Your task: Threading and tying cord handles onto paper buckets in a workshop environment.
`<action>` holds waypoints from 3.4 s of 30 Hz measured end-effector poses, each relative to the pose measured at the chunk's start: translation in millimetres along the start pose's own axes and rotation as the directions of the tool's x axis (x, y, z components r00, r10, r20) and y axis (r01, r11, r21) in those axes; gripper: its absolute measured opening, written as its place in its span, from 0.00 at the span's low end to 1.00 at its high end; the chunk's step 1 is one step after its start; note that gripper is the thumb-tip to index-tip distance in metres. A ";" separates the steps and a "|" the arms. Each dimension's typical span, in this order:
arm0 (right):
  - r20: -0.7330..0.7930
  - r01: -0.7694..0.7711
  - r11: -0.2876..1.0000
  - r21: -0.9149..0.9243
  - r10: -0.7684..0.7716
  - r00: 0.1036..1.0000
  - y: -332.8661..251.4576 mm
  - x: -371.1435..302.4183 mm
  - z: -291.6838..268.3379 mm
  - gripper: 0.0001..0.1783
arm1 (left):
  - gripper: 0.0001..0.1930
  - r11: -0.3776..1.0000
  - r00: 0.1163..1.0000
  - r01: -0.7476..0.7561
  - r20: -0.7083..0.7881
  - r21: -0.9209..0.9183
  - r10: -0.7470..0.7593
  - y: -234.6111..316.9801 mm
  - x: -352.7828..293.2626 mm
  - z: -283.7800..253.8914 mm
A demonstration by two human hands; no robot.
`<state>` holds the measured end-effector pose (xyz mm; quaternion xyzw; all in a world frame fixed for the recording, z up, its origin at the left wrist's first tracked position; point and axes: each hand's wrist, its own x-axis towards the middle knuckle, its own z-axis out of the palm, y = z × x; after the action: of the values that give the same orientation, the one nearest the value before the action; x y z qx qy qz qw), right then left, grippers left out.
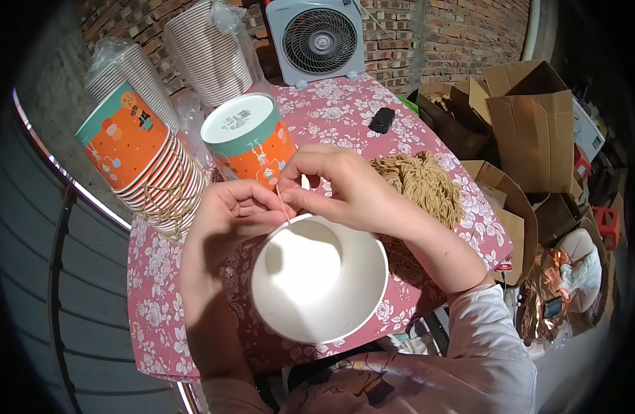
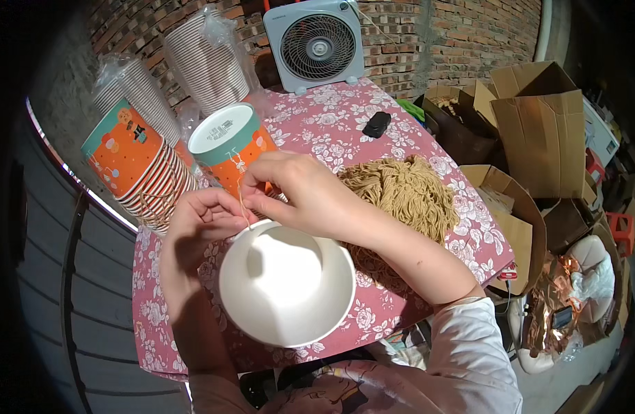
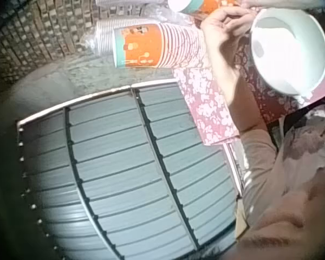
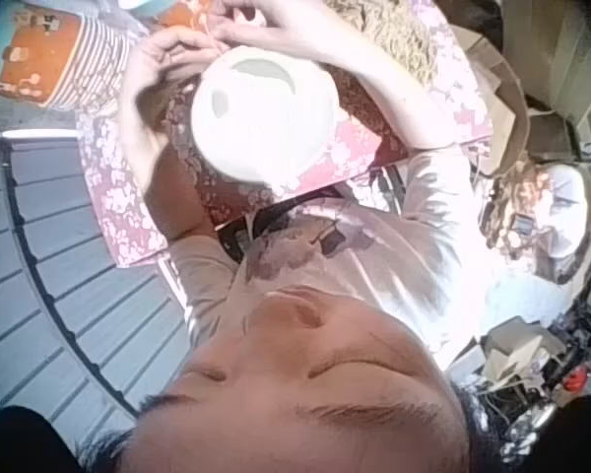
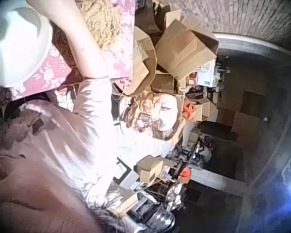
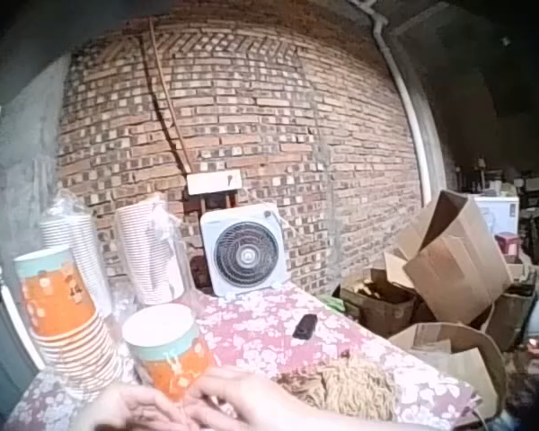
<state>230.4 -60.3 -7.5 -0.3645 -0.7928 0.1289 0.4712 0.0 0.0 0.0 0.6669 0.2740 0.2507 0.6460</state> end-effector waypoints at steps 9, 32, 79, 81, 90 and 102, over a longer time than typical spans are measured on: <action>0.017 -0.028 0.999 -0.026 0.029 0.999 1.8 -0.5 4.0 0.08 | 0.13 0.994 0.972 -0.107 -0.205 0.039 0.113 -0.9 6.0 17.5; -0.155 -0.168 0.942 0.291 0.220 0.963 4.0 -2.3 17.1 0.09 | 0.09 0.960 0.924 -0.181 -0.296 0.214 0.240 4.3 2.3 24.7; -0.278 -0.106 0.946 0.306 0.195 0.940 -20.8 -10.0 25.8 0.16 | 0.11 0.980 0.999 -0.007 -0.051 -0.199 -0.004 12.2 -4.9 15.4; -0.276 -0.090 0.961 0.262 0.164 0.947 -21.9 -10.2 25.1 0.16 | 0.11 0.982 0.999 0.004 -0.051 -0.190 -0.013 12.8 -5.1 15.0; -0.277 0.114 0.977 -0.181 -0.161 0.947 -27.1 -12.2 21.4 0.13 | 0.09 0.987 0.998 0.037 -0.045 -0.154 -0.045 12.5 -5.8 9.5; -0.232 -0.119 0.924 0.364 0.214 0.949 -13.0 -6.6 18.2 0.15 | 0.06 1.000 1.000 -0.010 -0.024 -0.020 0.010 3.2 0.6 8.2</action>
<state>211.0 -71.4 -14.2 -0.3566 -0.6529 0.2556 0.6175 6.2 -5.6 2.8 0.6587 0.2757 0.2647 0.6481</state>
